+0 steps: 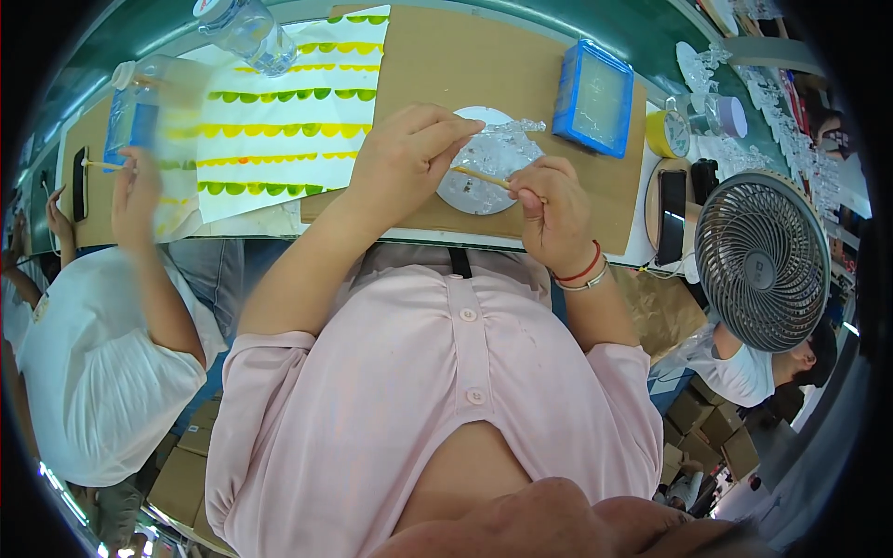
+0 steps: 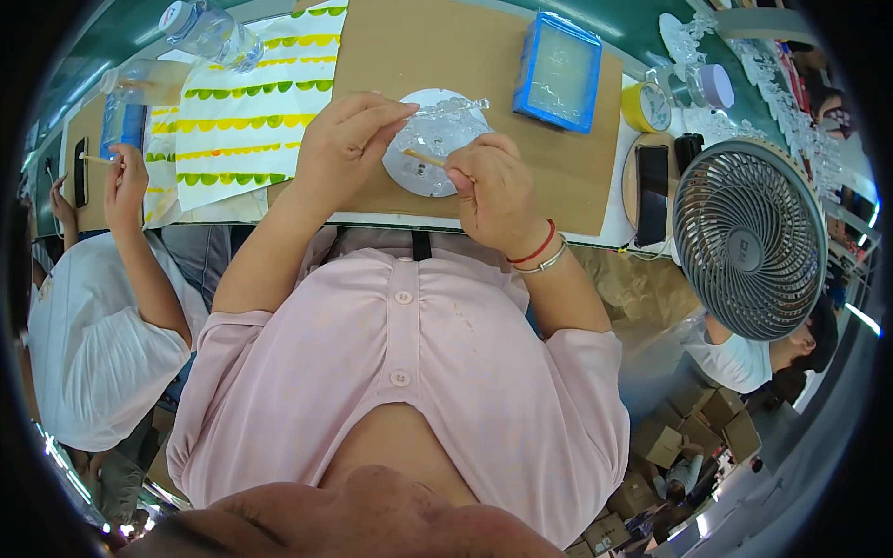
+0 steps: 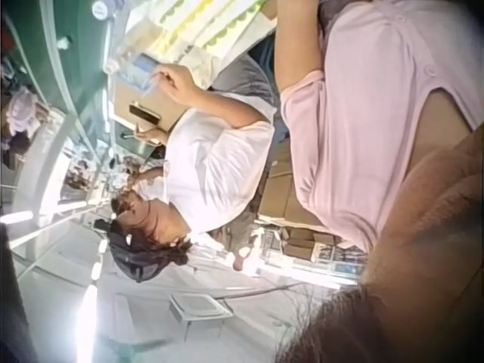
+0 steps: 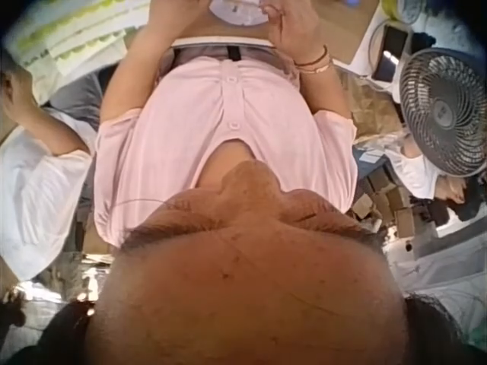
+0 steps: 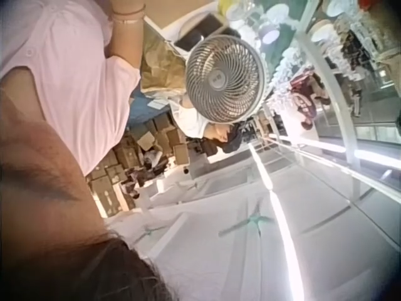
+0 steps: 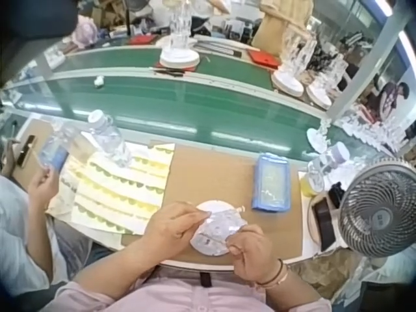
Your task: Applying adhesive or decoration to clear snowflake-shaped ornaments using a wooden stick at an assembly station.
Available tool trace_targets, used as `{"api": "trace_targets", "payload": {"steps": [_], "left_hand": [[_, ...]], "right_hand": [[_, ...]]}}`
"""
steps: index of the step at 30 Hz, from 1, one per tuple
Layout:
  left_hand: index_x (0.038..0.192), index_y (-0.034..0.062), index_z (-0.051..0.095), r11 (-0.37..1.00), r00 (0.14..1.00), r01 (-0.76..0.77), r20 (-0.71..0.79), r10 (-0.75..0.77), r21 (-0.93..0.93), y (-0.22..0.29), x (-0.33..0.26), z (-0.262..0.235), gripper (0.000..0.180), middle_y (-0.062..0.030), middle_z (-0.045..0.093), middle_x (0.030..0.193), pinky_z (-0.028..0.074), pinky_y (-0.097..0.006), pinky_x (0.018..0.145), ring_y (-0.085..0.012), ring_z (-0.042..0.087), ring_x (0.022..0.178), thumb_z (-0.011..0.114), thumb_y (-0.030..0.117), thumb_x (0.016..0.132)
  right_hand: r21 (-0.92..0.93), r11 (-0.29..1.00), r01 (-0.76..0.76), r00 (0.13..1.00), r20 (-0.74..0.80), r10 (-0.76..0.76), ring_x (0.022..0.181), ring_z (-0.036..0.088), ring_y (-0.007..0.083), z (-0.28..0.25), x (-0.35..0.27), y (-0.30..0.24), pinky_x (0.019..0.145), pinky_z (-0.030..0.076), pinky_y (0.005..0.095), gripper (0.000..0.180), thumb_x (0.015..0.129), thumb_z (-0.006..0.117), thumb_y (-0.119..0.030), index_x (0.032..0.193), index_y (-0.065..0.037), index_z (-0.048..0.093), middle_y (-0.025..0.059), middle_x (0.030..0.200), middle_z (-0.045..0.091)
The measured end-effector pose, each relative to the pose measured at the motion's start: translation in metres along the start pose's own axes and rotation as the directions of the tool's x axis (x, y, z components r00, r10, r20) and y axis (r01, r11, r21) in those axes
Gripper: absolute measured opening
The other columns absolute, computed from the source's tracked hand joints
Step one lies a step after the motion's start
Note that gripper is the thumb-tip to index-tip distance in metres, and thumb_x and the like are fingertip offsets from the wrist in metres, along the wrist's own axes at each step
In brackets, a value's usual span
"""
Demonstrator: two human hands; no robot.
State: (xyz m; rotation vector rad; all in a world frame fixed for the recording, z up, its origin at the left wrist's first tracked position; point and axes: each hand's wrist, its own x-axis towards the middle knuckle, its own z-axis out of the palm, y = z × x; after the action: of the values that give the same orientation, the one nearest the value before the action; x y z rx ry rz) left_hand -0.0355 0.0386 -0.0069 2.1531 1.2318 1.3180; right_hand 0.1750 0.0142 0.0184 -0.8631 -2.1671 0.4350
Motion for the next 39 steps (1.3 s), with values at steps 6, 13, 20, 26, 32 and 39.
{"api": "trace_targets", "payload": {"steps": [6,13,20,26,32,39], "left_hand": [[0.099,0.0118,0.070,1.000,1.000,0.004,0.007,-0.004,0.009,0.001,-0.001,0.001,0.024,-0.0070,0.064,0.081,0.054,-0.037,0.083,-0.0265,0.062,0.078,0.070,0.002,0.077],[0.098,0.0120,0.069,1.000,1.000,0.019,0.021,-0.019,0.016,0.005,0.002,-0.002,0.022,-0.0069,0.064,0.084,0.053,-0.037,0.077,-0.0278,0.063,0.087,0.070,0.003,0.077],[0.096,0.0097,0.067,0.999,0.999,-0.034,0.042,0.033,0.031,0.003,0.005,-0.004,0.019,-0.0070,0.062,0.088,0.050,-0.037,0.072,-0.0265,0.061,0.086,0.068,0.005,0.078],[0.096,0.0119,0.068,0.997,0.998,-0.039,0.047,0.036,0.063,0.003,0.006,-0.006,0.016,-0.0062,0.066,0.095,0.051,-0.038,0.084,-0.0294,0.062,0.095,0.068,0.010,0.080],[0.095,0.0129,0.068,0.995,0.998,0.010,0.057,-0.015,0.096,0.003,0.005,-0.003,0.015,-0.0058,0.069,0.084,0.050,-0.040,0.092,-0.0303,0.064,0.090,0.070,0.013,0.080],[0.093,0.0109,0.068,0.988,0.999,-0.052,0.024,0.049,0.143,0.006,0.006,-0.004,0.013,-0.0058,0.068,0.084,0.050,-0.041,0.091,-0.0295,0.064,0.086,0.069,0.010,0.080]], "right_hand": [[-0.199,0.967,0.161,0.980,0.150,-0.133,0.071,0.060,0.0249,-0.003,0.001,-0.018,0.077,0.050,0.0384,0.005,0.088,0.058,-0.008,0.088,-0.004,0.057,0.0079,0.082,0.063],[-0.398,0.862,0.314,0.948,0.186,-0.260,0.069,0.059,0.0210,0.016,-0.002,-0.022,0.077,0.048,0.0363,0.016,0.083,0.068,-0.018,0.085,-0.006,0.058,0.0062,0.078,0.062],[-0.276,0.953,0.125,0.992,0.035,-0.120,0.065,0.056,0.0216,0.010,0.018,-0.010,0.074,0.047,0.0356,0.016,0.082,0.069,-0.018,0.084,-0.006,0.058,0.0050,0.075,0.060],[-0.372,0.837,0.400,0.913,0.236,-0.332,0.068,0.057,0.0221,0.014,0.006,-0.013,0.074,0.046,0.0363,0.016,0.082,0.069,-0.018,0.085,-0.006,0.059,0.0038,0.080,0.063],[-0.258,0.956,0.141,0.989,-0.014,-0.150,0.068,0.057,0.0224,0.008,0.018,0.002,0.076,0.044,0.0377,0.013,0.084,0.068,-0.017,0.085,-0.008,0.059,0.0033,0.079,0.062],[-0.330,0.944,-0.006,0.999,-0.052,-0.012,0.064,0.052,0.0228,-0.009,0.020,0.008,0.076,0.038,0.0362,0.010,0.087,0.064,-0.014,0.083,-0.009,0.057,0.0027,0.071,0.057]]}}
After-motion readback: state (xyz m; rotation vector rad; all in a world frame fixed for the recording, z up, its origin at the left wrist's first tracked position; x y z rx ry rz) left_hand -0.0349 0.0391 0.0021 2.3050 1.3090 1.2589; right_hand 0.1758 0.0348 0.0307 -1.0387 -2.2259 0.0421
